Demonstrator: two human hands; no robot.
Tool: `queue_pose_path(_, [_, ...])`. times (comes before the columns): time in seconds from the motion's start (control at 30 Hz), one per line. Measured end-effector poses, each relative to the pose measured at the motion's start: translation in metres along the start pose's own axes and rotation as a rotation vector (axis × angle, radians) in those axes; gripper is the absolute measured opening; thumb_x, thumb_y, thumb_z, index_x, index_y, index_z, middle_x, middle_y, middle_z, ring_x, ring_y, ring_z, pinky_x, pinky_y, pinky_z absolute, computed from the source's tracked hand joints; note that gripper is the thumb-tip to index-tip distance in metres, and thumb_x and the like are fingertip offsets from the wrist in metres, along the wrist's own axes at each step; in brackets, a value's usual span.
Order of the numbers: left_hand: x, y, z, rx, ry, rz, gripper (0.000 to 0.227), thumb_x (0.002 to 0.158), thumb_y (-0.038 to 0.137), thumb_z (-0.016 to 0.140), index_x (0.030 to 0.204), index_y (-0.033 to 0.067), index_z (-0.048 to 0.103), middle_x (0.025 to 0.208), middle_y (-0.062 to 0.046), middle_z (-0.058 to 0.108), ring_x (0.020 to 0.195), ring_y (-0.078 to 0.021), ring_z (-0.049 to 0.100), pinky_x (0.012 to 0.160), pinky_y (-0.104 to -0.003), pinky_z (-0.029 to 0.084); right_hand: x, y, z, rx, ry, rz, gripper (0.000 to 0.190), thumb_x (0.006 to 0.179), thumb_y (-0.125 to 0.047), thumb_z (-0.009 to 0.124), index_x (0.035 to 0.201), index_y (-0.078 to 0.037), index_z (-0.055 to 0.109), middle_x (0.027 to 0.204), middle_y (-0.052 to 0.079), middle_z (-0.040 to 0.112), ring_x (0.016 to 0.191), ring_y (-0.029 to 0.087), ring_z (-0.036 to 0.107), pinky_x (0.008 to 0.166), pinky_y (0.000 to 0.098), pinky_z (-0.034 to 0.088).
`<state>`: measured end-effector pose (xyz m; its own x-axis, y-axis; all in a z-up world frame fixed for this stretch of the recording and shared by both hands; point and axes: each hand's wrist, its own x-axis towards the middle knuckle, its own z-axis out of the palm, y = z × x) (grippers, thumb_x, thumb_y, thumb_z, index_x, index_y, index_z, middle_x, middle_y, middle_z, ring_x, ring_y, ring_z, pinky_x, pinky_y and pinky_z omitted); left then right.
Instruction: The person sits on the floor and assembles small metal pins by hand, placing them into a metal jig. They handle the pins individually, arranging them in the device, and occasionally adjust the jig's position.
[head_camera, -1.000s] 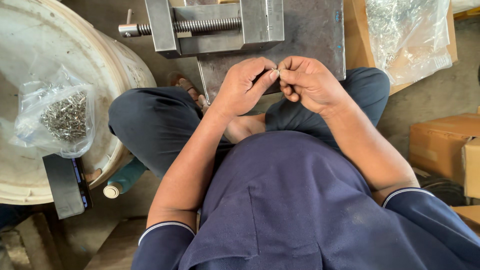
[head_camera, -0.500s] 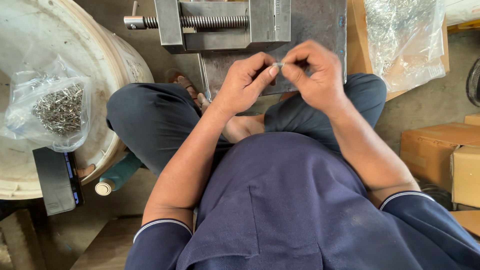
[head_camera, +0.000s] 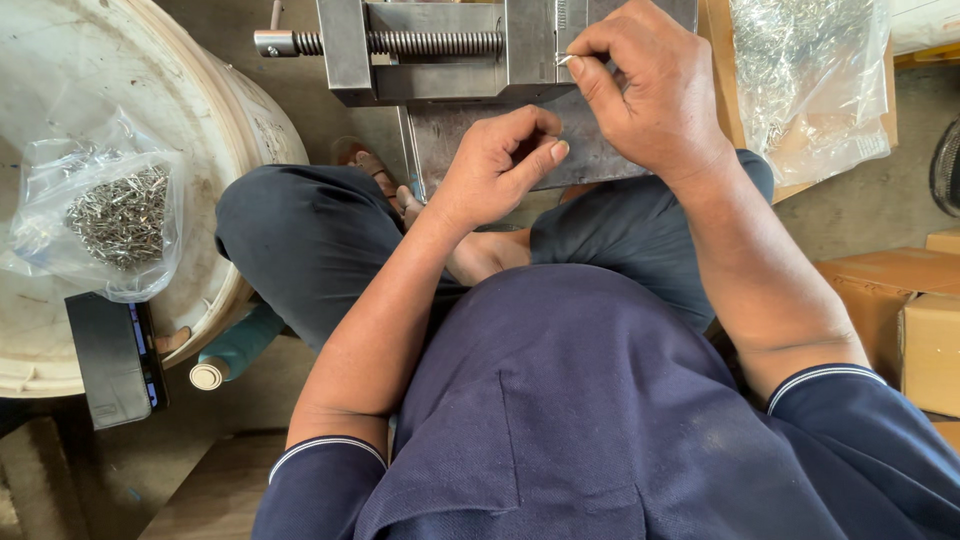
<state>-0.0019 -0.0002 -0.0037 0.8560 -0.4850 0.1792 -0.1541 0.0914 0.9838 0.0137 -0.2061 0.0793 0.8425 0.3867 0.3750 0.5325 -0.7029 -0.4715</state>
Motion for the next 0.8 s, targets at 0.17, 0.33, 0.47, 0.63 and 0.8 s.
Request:
queue_pose_path(0.17, [0.000,0.000,-0.001,0.027,-0.007,-0.011,0.019,0.101,0.021,0.072,0.106,0.0036,0.066,0.071,0.002,0.053,0.062,-0.0072,0.048,0.058,-0.026,0.042,0.005,-0.003,-0.001,-0.076,0.000,-0.067,0.005,0.106,0.001,0.074,0.107,-0.004,0.072,0.101,0.007,0.067,0.084,0.019,0.068,0.075,0.0318,0.053])
queue_pose_path(0.33, [0.001,-0.001,-0.001,0.018,-0.002,0.008,0.019,0.102,0.021,0.072,0.105,0.0038,0.065,0.073,0.001,0.054,0.064,-0.0081,0.048,0.059,-0.026,0.043,0.004,-0.007,-0.001,-0.111,0.008,-0.104,0.009,0.102,0.000,0.076,0.108,-0.005,0.072,0.101,0.005,0.066,0.084,0.020,0.067,0.072,0.0308,0.053])
queue_pose_path(0.47, [0.001,0.001,0.000,0.049,0.001,-0.003,0.018,0.101,0.021,0.072,0.103,0.0046,0.065,0.072,0.001,0.053,0.064,-0.0085,0.048,0.059,-0.027,0.043,0.002,-0.007,0.001,-0.135,0.007,-0.072,0.010,0.102,-0.001,0.079,0.108,-0.005,0.073,0.101,0.005,0.065,0.085,0.021,0.067,0.073,0.0332,0.053])
queue_pose_path(0.63, [0.001,-0.002,0.001,0.056,0.001,0.000,0.019,0.101,0.021,0.073,0.102,0.0042,0.064,0.074,0.000,0.054,0.064,-0.0096,0.048,0.060,-0.027,0.043,-0.005,-0.001,0.006,0.017,0.047,0.014,0.011,0.105,0.002,0.075,0.114,-0.002,0.072,0.109,0.007,0.066,0.083,0.016,0.068,0.075,0.0297,0.055])
queue_pose_path(0.8, [0.002,0.002,-0.001,0.151,0.012,0.043,0.017,0.100,0.018,0.073,0.104,0.0037,0.065,0.082,-0.004,0.062,0.074,-0.0138,0.057,0.069,-0.030,0.049,-0.020,0.017,0.001,0.168,0.172,0.115,0.012,0.105,0.003,0.072,0.117,0.000,0.071,0.112,0.010,0.066,0.090,0.019,0.067,0.076,0.0282,0.056])
